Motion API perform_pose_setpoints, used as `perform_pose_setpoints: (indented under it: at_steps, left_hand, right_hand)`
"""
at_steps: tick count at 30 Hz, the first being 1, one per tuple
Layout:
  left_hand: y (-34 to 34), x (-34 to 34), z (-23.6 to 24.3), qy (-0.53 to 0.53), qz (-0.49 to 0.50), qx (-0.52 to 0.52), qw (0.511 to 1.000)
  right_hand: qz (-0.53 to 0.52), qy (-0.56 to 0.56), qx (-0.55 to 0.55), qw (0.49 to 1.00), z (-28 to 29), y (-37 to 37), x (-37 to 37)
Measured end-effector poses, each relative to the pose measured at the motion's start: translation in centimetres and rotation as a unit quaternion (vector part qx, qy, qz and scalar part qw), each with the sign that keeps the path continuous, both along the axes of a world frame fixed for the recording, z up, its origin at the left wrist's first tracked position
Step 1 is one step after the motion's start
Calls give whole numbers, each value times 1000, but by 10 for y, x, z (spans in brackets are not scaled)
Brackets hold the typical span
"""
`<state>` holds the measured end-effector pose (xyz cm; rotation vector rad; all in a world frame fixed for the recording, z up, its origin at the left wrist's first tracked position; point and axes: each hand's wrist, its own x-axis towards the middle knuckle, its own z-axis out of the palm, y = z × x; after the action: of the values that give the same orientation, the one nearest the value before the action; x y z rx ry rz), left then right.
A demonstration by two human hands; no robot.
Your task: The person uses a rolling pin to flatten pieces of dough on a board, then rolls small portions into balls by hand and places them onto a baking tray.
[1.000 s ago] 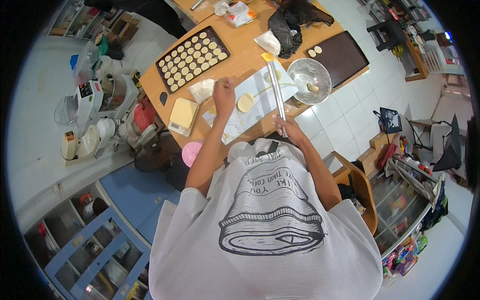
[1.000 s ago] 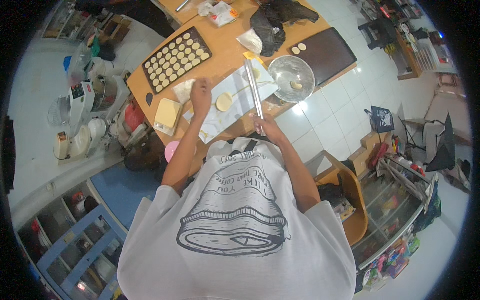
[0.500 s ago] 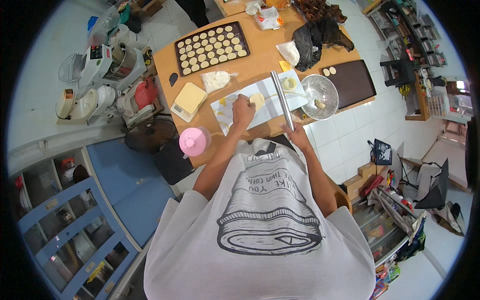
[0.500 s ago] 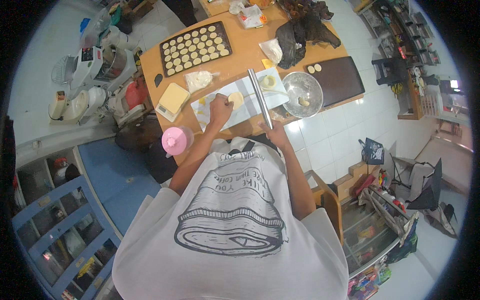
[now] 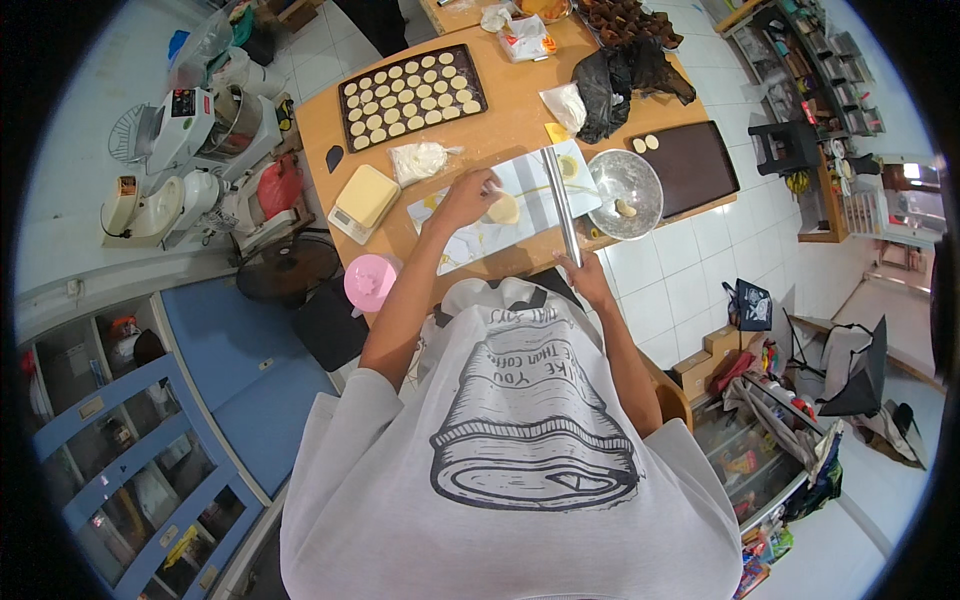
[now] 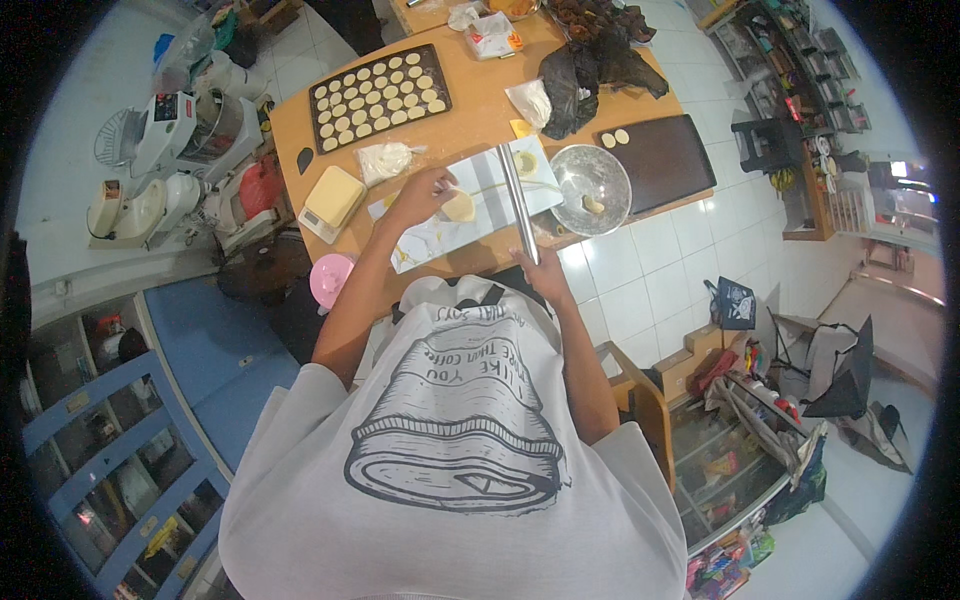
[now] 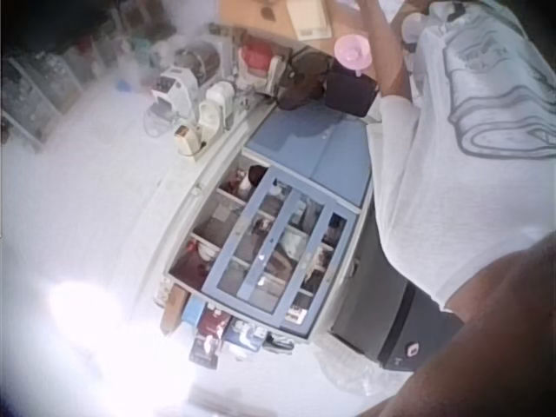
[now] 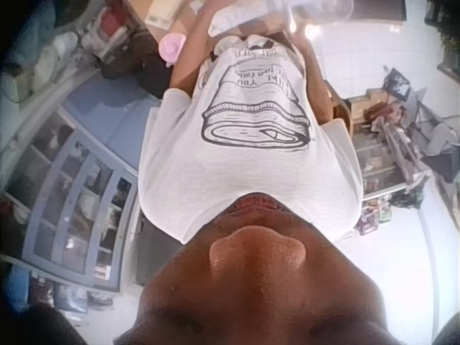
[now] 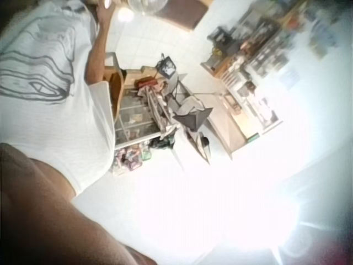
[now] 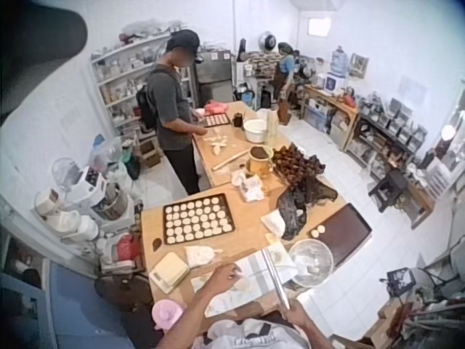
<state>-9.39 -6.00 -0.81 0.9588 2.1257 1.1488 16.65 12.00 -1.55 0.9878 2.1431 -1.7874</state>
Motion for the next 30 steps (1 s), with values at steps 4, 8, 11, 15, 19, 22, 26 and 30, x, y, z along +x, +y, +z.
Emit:
perform_pose_setpoints:
  at_steps: [4, 8, 11, 15, 19, 22, 26, 30]
  left_hand:
    - [-17, 7, -13, 72, 85, -34, 993]
    - [-14, 7, -15, 78, 137, 3, 987]
    - [2, 9, -9, 97, 193, 76, 973]
    - [16, 5, -17, 207, 147, 84, 964]
    - [21, -2, -34, 203, 75, -3, 976]
    - [25, 3, -48, 247, 101, -101, 958]
    - [33, 2, -51, 294, 106, -169, 935]
    - [48, 0, -37, 238, 80, -229, 941]
  right_hand:
    - [7, -6, 53, 999, 3, -4, 4]
    - [81, 52, 164, 982, 2, -18, 2]
    - [147, 50, 174, 972, 1, -28, -7]
    - [164, 106, 188, 963, -16, -36, -14]
    - [177, 82, 203, 960, -31, -27, -20]
    - [237, 22, 198, 951, -24, -23, -25]
    - [174, 31, 205, 963, -2, -26, -24]
    - [132, 97, 254, 953, -9, -29, -18]
